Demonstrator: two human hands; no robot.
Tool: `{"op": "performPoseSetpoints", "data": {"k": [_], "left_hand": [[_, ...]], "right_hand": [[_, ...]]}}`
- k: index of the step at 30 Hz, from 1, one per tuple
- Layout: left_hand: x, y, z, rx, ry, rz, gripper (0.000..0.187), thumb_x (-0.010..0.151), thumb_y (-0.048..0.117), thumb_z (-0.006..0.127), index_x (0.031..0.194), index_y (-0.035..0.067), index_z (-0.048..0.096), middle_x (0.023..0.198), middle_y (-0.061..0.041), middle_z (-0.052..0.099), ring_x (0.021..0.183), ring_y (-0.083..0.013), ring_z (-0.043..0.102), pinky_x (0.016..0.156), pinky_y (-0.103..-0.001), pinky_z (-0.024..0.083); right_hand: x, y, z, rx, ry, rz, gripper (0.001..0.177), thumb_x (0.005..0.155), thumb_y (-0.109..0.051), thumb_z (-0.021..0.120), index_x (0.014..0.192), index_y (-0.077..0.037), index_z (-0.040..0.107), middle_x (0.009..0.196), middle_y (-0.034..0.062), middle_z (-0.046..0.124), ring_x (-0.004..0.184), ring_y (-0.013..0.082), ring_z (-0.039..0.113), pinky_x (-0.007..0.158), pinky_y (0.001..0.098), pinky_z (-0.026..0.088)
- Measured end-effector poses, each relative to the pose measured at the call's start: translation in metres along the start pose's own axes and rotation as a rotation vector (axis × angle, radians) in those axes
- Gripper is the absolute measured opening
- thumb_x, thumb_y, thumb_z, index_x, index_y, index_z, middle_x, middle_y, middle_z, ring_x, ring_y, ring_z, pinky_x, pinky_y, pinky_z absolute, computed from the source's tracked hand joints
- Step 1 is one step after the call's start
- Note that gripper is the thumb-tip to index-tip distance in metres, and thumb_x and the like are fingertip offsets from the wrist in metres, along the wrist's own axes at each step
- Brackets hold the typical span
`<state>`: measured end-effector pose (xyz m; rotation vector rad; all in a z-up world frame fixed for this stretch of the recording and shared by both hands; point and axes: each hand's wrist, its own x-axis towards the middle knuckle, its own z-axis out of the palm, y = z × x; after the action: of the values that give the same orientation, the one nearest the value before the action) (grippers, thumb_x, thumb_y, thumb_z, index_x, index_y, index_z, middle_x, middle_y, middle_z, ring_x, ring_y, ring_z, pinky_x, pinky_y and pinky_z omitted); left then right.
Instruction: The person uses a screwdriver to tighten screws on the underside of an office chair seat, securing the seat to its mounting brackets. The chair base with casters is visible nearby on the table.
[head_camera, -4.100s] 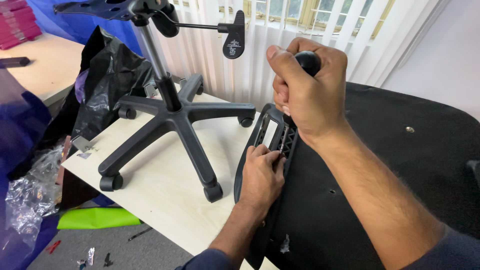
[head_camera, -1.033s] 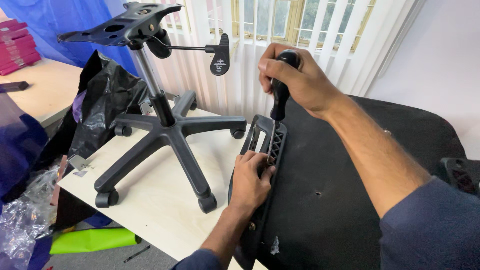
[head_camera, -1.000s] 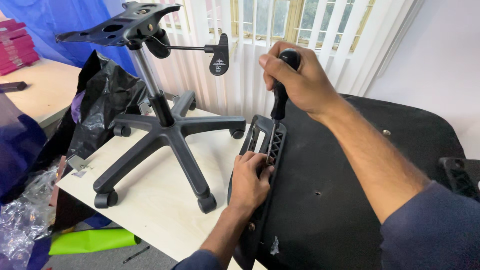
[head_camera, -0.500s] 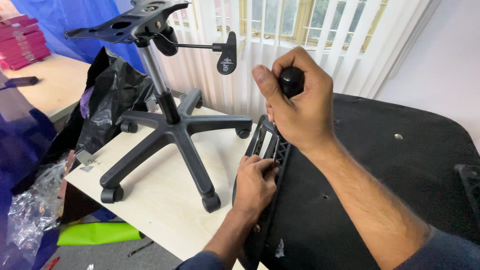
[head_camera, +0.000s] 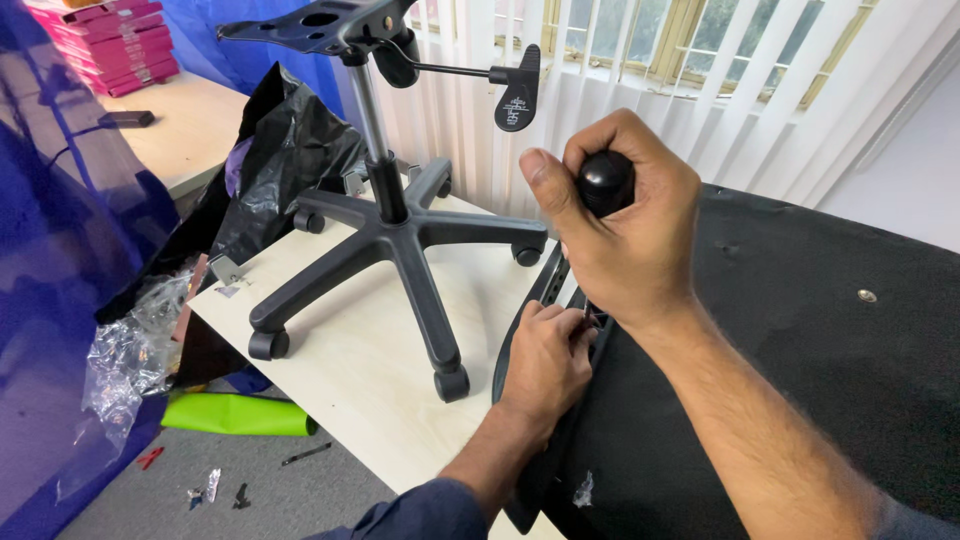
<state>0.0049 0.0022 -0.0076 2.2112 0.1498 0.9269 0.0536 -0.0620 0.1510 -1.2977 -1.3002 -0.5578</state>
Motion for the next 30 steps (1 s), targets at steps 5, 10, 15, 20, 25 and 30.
{"op": "performPoseSetpoints", "data": {"k": [5,10,15,20,25,30], "left_hand": [[0.001,0.002,-0.001,-0.031,0.005,0.038,0.011,0.083,0.005,0.071,0.094,0.005,0.074,0.09,-0.013,0.069,0.091,-0.035,0.059,0.082,-0.044,0.052],[0.003,0.004,0.002,0.052,-0.007,0.021,0.004,0.086,0.009,0.072,0.087,0.005,0.071,0.09,-0.012,0.068,0.093,-0.0351,0.059,0.085,-0.044,0.052],[0.003,0.007,0.001,0.042,-0.02,-0.016,0.006,0.086,0.01,0.073,0.09,0.007,0.074,0.091,-0.01,0.069,0.094,-0.0325,0.06,0.085,-0.042,0.053],[0.001,0.009,-0.001,0.037,-0.042,-0.055,0.008,0.087,0.011,0.072,0.093,0.007,0.075,0.093,-0.009,0.068,0.098,-0.0301,0.06,0.086,-0.041,0.054],[0.005,0.006,0.004,0.047,-0.038,-0.05,0.009,0.084,0.012,0.073,0.092,0.008,0.076,0.093,-0.009,0.068,0.1,-0.0298,0.061,0.086,-0.041,0.054],[0.005,0.004,0.008,0.059,-0.039,-0.059,0.01,0.085,0.015,0.074,0.092,0.008,0.076,0.094,-0.01,0.069,0.101,-0.0307,0.06,0.086,-0.042,0.054]], "right_hand": [[-0.005,-0.002,0.01,0.002,0.049,0.075,0.03,0.112,-0.025,0.067,0.09,-0.007,0.06,0.061,-0.0039,0.054,0.048,0.0027,0.053,0.043,0.0171,0.038],[0.0,0.004,0.007,0.129,0.102,0.071,0.041,0.116,-0.034,0.06,0.086,-0.007,0.057,0.062,-0.0027,0.053,0.046,0.0053,0.056,0.038,0.0202,0.045],[0.002,0.006,-0.012,0.325,0.103,0.262,0.049,0.115,-0.031,0.052,0.073,-0.005,0.054,0.057,0.0019,0.048,0.043,0.0093,0.05,0.035,0.0242,0.037],[0.008,0.002,-0.023,0.413,0.091,0.371,0.041,0.111,-0.024,0.052,0.074,-0.005,0.053,0.061,0.0032,0.049,0.046,0.0111,0.048,0.037,0.0263,0.035],[0.008,0.0,-0.026,0.439,0.002,0.403,0.043,0.109,-0.024,0.052,0.07,-0.005,0.051,0.056,0.0031,0.044,0.043,0.0111,0.045,0.036,0.0258,0.033],[0.007,0.001,-0.029,0.492,-0.082,0.406,0.043,0.107,-0.024,0.051,0.069,-0.005,0.05,0.051,0.0046,0.044,0.04,0.0112,0.042,0.039,0.0268,0.032]]}}
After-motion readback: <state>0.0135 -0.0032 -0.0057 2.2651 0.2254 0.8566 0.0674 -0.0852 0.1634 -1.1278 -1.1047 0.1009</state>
